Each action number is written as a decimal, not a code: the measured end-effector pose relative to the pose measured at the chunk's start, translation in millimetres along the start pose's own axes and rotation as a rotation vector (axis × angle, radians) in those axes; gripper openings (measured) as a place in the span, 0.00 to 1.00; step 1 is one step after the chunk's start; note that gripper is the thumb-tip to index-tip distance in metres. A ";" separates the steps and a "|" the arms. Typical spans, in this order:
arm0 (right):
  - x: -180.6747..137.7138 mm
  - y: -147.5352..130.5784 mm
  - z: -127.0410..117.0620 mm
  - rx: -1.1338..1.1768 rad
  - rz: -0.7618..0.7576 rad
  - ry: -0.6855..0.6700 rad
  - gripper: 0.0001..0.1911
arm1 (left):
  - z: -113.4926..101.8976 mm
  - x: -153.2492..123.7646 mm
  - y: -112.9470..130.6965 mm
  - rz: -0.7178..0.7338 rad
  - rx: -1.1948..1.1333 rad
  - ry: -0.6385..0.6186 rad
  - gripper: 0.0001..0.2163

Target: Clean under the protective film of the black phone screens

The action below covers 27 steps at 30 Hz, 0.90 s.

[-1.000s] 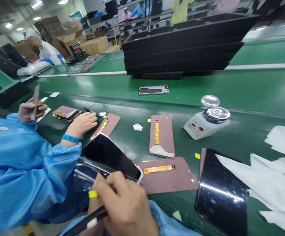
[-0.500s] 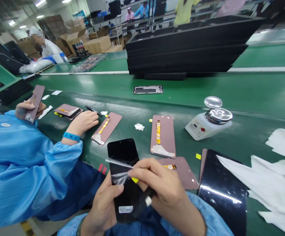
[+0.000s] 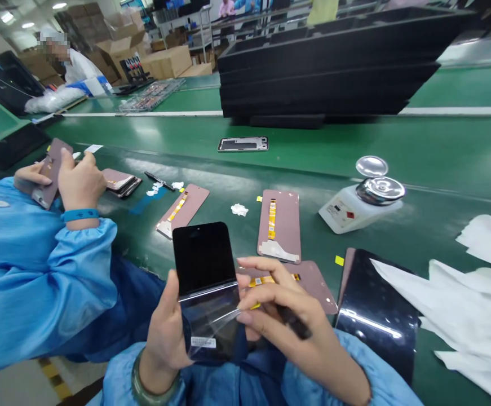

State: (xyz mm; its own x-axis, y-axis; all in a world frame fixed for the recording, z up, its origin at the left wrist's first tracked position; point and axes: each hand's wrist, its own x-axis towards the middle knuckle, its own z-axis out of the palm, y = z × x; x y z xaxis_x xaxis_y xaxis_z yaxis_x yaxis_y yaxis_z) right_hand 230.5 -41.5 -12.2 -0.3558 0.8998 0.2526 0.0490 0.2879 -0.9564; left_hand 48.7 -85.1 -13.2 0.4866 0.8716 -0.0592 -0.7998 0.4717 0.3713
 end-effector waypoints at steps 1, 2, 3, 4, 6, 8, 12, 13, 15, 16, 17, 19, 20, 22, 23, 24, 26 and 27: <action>0.0 1.9 -2.0 0.102 0.060 -0.001 0.04 | -0.3 0.7 -0.1 -0.064 0.007 -0.007 0.37; -0.2 3.8 -3.5 0.228 0.137 0.003 0.05 | -0.7 1.5 -0.4 -0.113 0.009 -0.004 0.38; -0.6 5.6 -4.4 0.361 0.222 0.011 0.05 | -1.2 2.4 -1.0 -0.147 0.005 0.006 0.39; -1.2 7.1 -4.5 0.485 0.305 0.025 0.06 | -1.6 3.5 -1.4 -0.174 -0.008 0.028 0.39; -2.5 9.3 -2.7 0.665 0.443 0.060 0.06 | -1.4 6.0 -1.5 -0.229 -0.051 0.088 0.39; -3.8 10.8 0.6 0.769 0.538 0.094 0.09 | 0.7 9.0 -0.3 -0.282 -0.104 0.139 0.39; -4.0 12.5 6.0 0.902 0.638 0.132 0.13 | 6.5 14.5 2.7 -0.214 -0.149 0.241 0.35; -3.4 12.5 6.7 0.923 0.628 0.153 0.11 | 6.9 15.3 3.1 -0.194 -0.147 0.256 0.34; -1.8 12.3 7.5 0.941 0.602 0.192 0.11 | 6.0 15.9 3.4 -0.188 -0.135 0.262 0.33; -1.1 12.2 7.7 0.938 0.599 0.203 0.12 | 5.0 16.0 3.3 -0.191 -0.128 0.260 0.33; -0.6 12.2 7.9 0.930 0.604 0.210 0.13 | 4.0 16.0 3.3 -0.194 -0.124 0.261 0.34; -0.4 12.7 8.4 0.905 0.625 0.228 0.13 | 2.8 16.2 3.3 -0.213 -0.123 0.251 0.35; -0.7 13.2 8.7 0.885 0.633 0.242 0.13 | 2.9 16.6 3.4 -0.215 -0.123 0.244 0.35; -1.8 14.1 9.7 0.807 0.632 0.271 0.12 | 3.7 17.3 3.8 -0.185 -0.116 0.224 0.37; -2.3 14.3 10.2 0.741 0.617 0.283 0.11 | 4.2 17.6 3.9 -0.156 -0.111 0.210 0.37; -2.7 14.1 10.9 0.657 0.582 0.296 0.10 | 4.3 17.6 3.9 -0.127 -0.105 0.193 0.37; -2.7 13.0 12.3 0.451 0.465 0.312 0.08 | 2.9 16.6 3.6 -0.086 -0.094 0.151 0.33; -2.2 12.1 13.0 0.343 0.383 0.313 0.07 | 1.1 15.7 3.4 -0.079 -0.091 0.128 0.31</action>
State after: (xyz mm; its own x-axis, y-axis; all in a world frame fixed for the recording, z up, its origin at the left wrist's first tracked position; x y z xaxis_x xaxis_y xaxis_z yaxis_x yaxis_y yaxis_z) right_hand 219.8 -44.2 -26.2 -0.0784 0.9873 -0.1384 -0.2028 -0.1517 -0.9674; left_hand 54.0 -69.9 -11.8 0.5054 0.8382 -0.2049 -0.7918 0.5449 0.2758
